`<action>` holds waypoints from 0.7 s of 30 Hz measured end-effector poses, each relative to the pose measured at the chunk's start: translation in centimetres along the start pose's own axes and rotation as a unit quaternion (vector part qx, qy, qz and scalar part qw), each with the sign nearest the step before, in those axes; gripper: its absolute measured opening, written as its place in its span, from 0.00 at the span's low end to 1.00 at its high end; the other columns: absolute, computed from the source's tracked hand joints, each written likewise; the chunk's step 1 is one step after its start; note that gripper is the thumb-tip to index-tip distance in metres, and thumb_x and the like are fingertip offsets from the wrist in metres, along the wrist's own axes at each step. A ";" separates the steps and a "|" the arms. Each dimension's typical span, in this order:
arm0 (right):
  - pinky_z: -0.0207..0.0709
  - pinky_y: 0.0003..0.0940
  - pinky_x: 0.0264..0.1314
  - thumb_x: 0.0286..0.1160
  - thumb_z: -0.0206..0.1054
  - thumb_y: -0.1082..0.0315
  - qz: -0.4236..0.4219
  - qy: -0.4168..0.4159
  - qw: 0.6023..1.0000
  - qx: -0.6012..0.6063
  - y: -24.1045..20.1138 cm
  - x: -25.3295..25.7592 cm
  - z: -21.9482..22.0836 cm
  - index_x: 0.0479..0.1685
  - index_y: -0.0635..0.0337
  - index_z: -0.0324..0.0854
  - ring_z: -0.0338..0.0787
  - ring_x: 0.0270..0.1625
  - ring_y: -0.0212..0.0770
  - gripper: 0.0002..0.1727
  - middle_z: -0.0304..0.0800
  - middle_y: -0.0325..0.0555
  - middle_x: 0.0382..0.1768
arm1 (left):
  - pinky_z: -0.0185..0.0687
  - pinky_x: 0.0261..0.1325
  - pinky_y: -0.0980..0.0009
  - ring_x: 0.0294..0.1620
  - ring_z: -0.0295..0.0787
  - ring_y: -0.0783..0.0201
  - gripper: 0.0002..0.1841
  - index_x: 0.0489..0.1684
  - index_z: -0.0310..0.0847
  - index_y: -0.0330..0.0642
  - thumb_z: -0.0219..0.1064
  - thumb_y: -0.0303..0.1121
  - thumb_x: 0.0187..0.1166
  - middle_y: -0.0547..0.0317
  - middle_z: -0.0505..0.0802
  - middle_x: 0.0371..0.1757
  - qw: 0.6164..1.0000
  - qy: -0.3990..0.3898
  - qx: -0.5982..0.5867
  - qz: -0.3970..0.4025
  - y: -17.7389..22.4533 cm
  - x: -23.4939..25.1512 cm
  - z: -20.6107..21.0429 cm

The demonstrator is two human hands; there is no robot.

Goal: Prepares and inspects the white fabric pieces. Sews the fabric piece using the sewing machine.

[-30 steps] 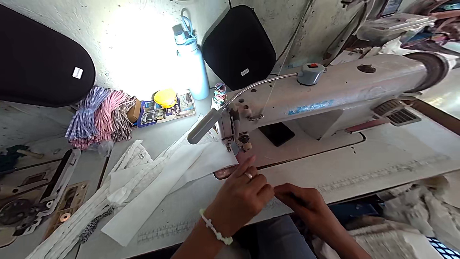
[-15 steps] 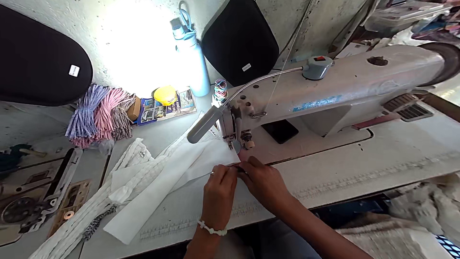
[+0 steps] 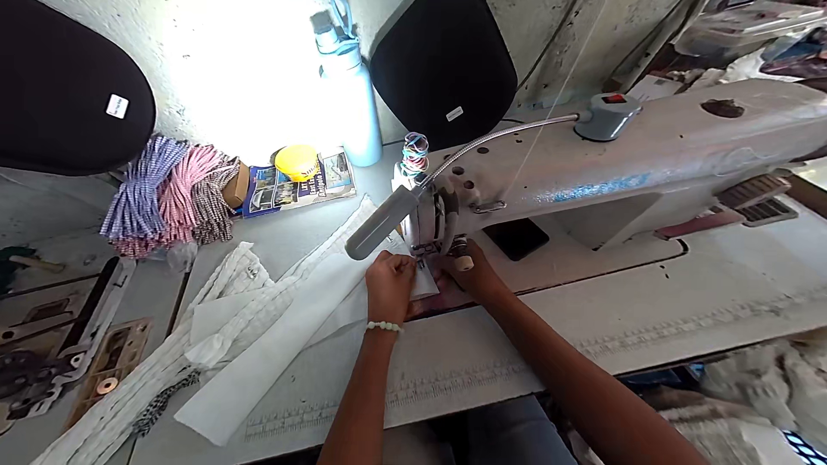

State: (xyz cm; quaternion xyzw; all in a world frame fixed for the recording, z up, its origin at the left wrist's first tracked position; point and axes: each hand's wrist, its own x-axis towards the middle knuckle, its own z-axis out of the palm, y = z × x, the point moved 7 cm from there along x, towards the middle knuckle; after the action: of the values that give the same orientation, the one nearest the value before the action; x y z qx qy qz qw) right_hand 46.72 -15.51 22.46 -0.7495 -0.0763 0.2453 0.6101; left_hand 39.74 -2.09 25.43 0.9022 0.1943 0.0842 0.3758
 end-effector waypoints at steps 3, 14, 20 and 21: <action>0.80 0.21 0.25 0.78 0.70 0.75 -0.010 0.005 1.000 0.006 0.3 0.3 0.3 0.47 0.69 0.78 0.83 0.18 0.28 0.08 0.84 0.40 0.21 | 0.79 0.49 0.74 0.39 0.86 0.68 0.06 0.38 0.95 0.36 0.72 0.29 0.77 0.51 0.91 0.38 1.000 0.020 -0.015 0.019 -0.3 -0.1 -0.1; 0.75 0.17 0.23 0.76 0.72 0.74 0.007 0.001 1.000 -0.021 0.8 0.4 0.5 0.47 0.67 0.84 0.80 0.18 0.25 0.07 0.86 0.39 0.25 | 0.81 0.42 0.74 0.32 0.86 0.67 0.06 0.33 0.95 0.35 0.72 0.26 0.73 0.50 0.91 0.30 0.990 0.100 -0.020 0.095 -0.5 -0.8 0.5; 0.75 0.16 0.22 0.77 0.72 0.74 0.018 0.007 0.999 -0.029 0.7 0.3 0.6 0.47 0.68 0.84 0.79 0.18 0.25 0.07 0.85 0.40 0.23 | 0.79 0.42 0.75 0.31 0.84 0.69 0.05 0.32 0.94 0.35 0.72 0.26 0.74 0.53 0.90 0.30 0.993 0.091 -0.024 0.075 -0.4 -0.7 0.4; 0.74 0.16 0.22 0.76 0.72 0.74 0.016 0.007 0.999 -0.028 0.8 0.3 0.6 0.47 0.68 0.84 0.79 0.17 0.25 0.07 0.85 0.40 0.23 | 0.78 0.41 0.75 0.31 0.83 0.70 0.05 0.32 0.94 0.35 0.72 0.26 0.74 0.53 0.89 0.30 0.994 0.086 -0.027 0.068 -0.4 -0.6 0.3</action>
State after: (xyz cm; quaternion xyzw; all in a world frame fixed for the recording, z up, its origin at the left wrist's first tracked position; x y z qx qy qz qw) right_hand 46.58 -15.06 21.55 -0.7689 -0.0667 0.2475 0.5858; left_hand 39.15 -2.32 24.89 0.8924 0.1619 0.1914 0.3751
